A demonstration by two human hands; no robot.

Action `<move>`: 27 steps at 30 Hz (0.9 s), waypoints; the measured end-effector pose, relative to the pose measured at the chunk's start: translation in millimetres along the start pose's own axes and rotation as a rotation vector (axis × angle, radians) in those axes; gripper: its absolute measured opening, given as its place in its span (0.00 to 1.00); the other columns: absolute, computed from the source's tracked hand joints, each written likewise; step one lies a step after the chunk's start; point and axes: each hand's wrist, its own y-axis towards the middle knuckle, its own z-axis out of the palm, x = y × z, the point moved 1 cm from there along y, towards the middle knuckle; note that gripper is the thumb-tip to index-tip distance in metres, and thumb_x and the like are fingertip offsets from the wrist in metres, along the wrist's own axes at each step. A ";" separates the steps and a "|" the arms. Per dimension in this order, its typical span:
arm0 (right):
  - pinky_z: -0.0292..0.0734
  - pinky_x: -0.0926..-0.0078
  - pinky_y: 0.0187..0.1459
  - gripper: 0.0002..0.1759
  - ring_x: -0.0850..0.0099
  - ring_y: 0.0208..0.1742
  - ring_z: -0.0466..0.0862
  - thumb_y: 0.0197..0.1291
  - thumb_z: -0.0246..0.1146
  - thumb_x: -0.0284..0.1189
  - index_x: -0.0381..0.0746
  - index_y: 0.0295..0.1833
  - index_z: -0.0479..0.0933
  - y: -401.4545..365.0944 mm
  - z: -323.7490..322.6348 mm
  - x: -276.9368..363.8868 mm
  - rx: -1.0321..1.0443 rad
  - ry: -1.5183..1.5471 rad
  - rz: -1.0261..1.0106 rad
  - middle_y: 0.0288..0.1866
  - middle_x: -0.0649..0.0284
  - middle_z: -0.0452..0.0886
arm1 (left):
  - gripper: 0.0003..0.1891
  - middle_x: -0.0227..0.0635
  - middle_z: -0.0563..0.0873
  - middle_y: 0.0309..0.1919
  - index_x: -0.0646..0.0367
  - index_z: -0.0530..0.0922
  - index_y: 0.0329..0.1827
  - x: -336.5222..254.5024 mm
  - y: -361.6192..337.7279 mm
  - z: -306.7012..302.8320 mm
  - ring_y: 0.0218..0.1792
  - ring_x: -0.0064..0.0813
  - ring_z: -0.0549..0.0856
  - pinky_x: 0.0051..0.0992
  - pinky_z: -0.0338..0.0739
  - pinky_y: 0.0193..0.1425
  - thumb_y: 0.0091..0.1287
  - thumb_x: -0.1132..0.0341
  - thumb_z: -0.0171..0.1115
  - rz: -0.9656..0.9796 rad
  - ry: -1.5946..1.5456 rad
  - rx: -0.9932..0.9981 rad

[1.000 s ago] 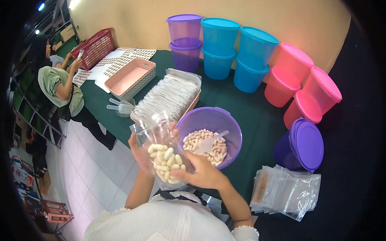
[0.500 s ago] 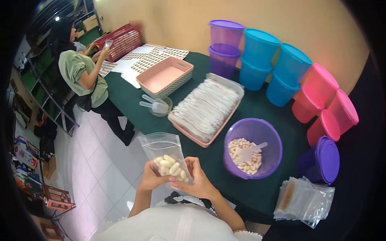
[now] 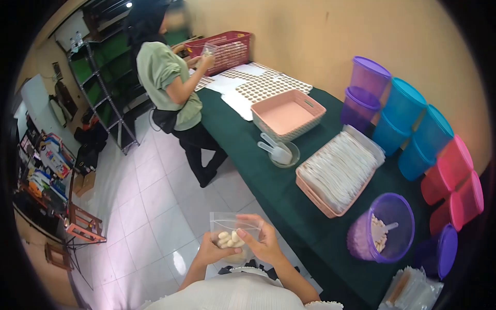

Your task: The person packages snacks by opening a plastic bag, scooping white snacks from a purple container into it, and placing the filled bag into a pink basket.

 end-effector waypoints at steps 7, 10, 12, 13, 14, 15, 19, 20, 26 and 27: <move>0.69 0.82 0.42 0.12 0.77 0.39 0.75 0.56 0.57 0.25 0.31 0.45 0.75 32.7 27.3 -22.5 0.127 -0.036 -0.077 0.39 0.60 0.76 | 0.17 0.30 0.81 0.31 0.65 0.77 0.40 13.9 -4.2 -31.6 0.34 0.19 0.79 0.19 0.74 0.38 0.48 0.68 0.69 -0.171 -0.070 -0.118; 0.69 0.83 0.37 0.11 0.78 0.37 0.75 0.56 0.57 0.25 0.32 0.44 0.76 46.9 31.0 -26.8 0.135 -0.090 -0.028 0.38 0.60 0.77 | 0.25 0.34 0.77 0.43 0.66 0.68 0.52 25.2 0.2 -39.9 0.44 0.25 0.77 0.23 0.71 0.48 0.53 0.66 0.66 0.123 -0.199 -0.233; 0.70 0.83 0.38 0.11 0.78 0.37 0.76 0.56 0.57 0.24 0.33 0.44 0.76 55.9 30.5 -35.7 0.187 -0.165 0.010 0.38 0.60 0.78 | 0.22 0.35 0.77 0.41 0.66 0.70 0.49 26.3 7.9 -47.0 0.43 0.25 0.77 0.23 0.71 0.48 0.54 0.67 0.65 0.186 -0.261 -0.346; 0.70 0.83 0.38 0.11 0.77 0.37 0.76 0.55 0.57 0.24 0.33 0.44 0.76 63.1 31.1 -39.9 0.227 -0.238 0.043 0.38 0.59 0.78 | 0.19 0.35 0.78 0.40 0.67 0.72 0.47 25.6 12.4 -52.2 0.43 0.25 0.77 0.23 0.71 0.47 0.55 0.68 0.63 0.249 -0.317 -0.448; 0.71 0.81 0.40 0.10 0.75 0.37 0.77 0.54 0.59 0.24 0.33 0.42 0.76 72.1 35.2 -40.7 0.254 -0.238 -0.001 0.38 0.58 0.79 | 0.19 0.35 0.78 0.40 0.67 0.72 0.47 27.3 18.5 -60.1 0.43 0.25 0.77 0.23 0.71 0.47 0.55 0.68 0.63 0.251 -0.315 -0.462; 0.71 0.81 0.40 0.10 0.75 0.37 0.77 0.54 0.59 0.24 0.33 0.42 0.76 82.4 36.1 -44.6 0.267 -0.233 -0.002 0.38 0.58 0.79 | 0.15 0.36 0.78 0.39 0.67 0.74 0.44 29.5 24.6 -70.7 0.42 0.25 0.77 0.22 0.71 0.46 0.56 0.70 0.62 0.279 -0.230 -0.488; 0.71 0.79 0.42 0.10 0.71 0.38 0.78 0.53 0.59 0.25 0.33 0.41 0.77 121.3 36.9 -58.0 0.336 -0.236 -0.004 0.36 0.57 0.79 | 0.07 0.39 0.80 0.37 0.68 0.79 0.36 11.8 52.3 -93.0 0.39 0.25 0.78 0.21 0.72 0.42 0.56 0.74 0.60 0.249 -0.201 -0.548; 0.71 0.78 0.42 0.10 0.70 0.37 0.79 0.53 0.59 0.25 0.33 0.41 0.77 133.5 37.5 -60.2 0.346 -0.237 -0.021 0.36 0.56 0.79 | 0.07 0.39 0.80 0.37 0.68 0.79 0.36 8.7 60.7 -100.4 0.39 0.25 0.78 0.21 0.72 0.42 0.56 0.74 0.60 0.251 -0.191 -0.552; 0.72 0.78 0.40 0.10 0.70 0.36 0.79 0.52 0.60 0.25 0.34 0.40 0.77 196.2 28.9 -57.4 0.397 -0.266 -0.156 0.36 0.57 0.79 | 0.04 0.35 0.81 0.29 0.64 0.79 0.31 1.3 119.5 -119.6 0.31 0.22 0.78 0.20 0.70 0.34 0.54 0.74 0.62 0.304 -0.097 -0.517; 0.72 0.78 0.40 0.10 0.70 0.36 0.79 0.52 0.60 0.25 0.34 0.40 0.77 204.0 26.0 -56.4 0.391 -0.272 -0.161 0.36 0.57 0.79 | 0.04 0.35 0.81 0.29 0.64 0.79 0.31 0.6 129.7 -121.2 0.31 0.22 0.78 0.20 0.70 0.34 0.54 0.74 0.62 0.309 -0.100 -0.510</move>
